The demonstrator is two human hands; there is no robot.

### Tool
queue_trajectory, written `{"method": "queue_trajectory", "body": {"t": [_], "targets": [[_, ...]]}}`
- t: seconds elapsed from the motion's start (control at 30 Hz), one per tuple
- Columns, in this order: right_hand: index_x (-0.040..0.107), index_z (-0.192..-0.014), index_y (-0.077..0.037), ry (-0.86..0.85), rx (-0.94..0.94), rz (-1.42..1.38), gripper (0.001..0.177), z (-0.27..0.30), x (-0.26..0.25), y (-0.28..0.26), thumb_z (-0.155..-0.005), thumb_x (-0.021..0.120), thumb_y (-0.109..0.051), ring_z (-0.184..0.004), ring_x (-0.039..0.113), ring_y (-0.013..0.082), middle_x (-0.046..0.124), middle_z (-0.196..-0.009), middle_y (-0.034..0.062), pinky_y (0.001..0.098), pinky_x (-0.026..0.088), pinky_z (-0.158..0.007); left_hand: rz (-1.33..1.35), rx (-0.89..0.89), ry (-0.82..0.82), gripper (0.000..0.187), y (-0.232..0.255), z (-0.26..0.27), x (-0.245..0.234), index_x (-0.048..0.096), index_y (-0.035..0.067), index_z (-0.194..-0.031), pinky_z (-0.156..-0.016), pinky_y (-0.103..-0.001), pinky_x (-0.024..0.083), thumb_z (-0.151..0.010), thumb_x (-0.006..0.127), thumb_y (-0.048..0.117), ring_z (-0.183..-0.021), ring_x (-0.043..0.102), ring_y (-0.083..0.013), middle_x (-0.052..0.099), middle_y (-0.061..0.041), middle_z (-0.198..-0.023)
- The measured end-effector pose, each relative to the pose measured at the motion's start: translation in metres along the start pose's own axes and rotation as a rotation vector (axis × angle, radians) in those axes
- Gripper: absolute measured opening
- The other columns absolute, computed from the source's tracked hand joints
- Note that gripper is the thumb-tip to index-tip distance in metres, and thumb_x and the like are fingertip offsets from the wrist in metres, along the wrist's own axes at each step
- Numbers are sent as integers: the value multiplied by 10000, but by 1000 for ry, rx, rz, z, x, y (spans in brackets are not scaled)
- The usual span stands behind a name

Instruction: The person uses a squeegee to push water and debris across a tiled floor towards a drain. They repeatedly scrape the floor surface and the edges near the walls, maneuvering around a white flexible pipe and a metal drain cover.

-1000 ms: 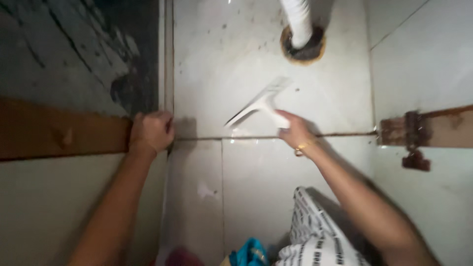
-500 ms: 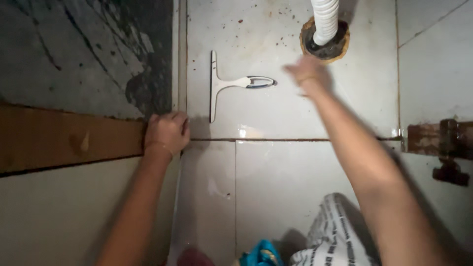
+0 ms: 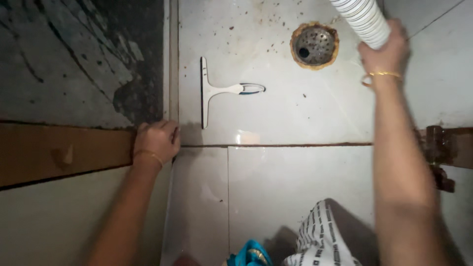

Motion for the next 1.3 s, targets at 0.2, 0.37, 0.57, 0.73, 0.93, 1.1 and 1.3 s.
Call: {"method": "queue_trajectory", "body": {"t": [0.2,0.37,0.57,0.73,0.93,1.1,1.3], "targets": [[567,-1365,-5,-131,-117,177,728,33,39,-10,-787,981,-162,-1067,642,389,669,-1197,245,477,507,-904,-19,-14,-44,103,-2,-3,5,738,93,-895,-822,-448,498,-868,699,184,-815,695,-293,743,-98,-890],[507,-1405,-51,-80,123,-87,665,24,89,19,-848,870,-89,-1214,668,328,664,-1294,169,440,526,-1068,10,0,8,85,-1,-4,2,735,94,-894,-850,-455,498,-857,690,157,-855,692,-301,745,-96,-915],[490,-1406,-52,248,-33,191,787,83,13,-49,-784,973,-74,-1295,516,372,522,-1365,229,474,419,-1097,21,-2,27,76,0,-5,4,731,99,-876,-836,-458,492,-841,704,162,-842,689,-309,745,-99,-920],[531,-1440,-150,-627,-541,300,649,166,123,-174,-858,805,-237,-1320,513,326,530,-1417,125,468,450,-1074,44,4,55,73,1,-4,3,730,105,-885,-826,-453,496,-844,709,162,-827,692,-311,739,-101,-884],[562,-1370,-138,-474,-758,170,471,132,160,-259,-964,791,-209,-1363,491,329,502,-1445,128,473,424,-1110,14,42,61,85,4,-5,1,726,105,-887,-805,-457,500,-836,712,171,-805,693,-304,737,-97,-884],[401,-1417,29,461,-356,100,964,73,27,-173,-705,999,-225,-1292,423,436,452,-1380,252,561,317,-1086,27,-3,30,84,5,-3,-1,721,106,-864,-826,-443,503,-851,705,188,-833,700,-292,740,-88,-883],[616,-1292,-53,22,52,-59,506,17,59,-22,-856,872,-69,-1144,747,258,747,-1197,131,379,575,-1045,6,24,82,107,7,-4,-3,740,103,-891,-820,-452,497,-830,711,186,-836,702,-305,751,-111,-942]]}}
Point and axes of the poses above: each hand's wrist, its own z-axis away from the middle knuckle, its own x-axis out of the palm, y = z × x, the point moved 9 cm from there along -z, towards the middle knuckle
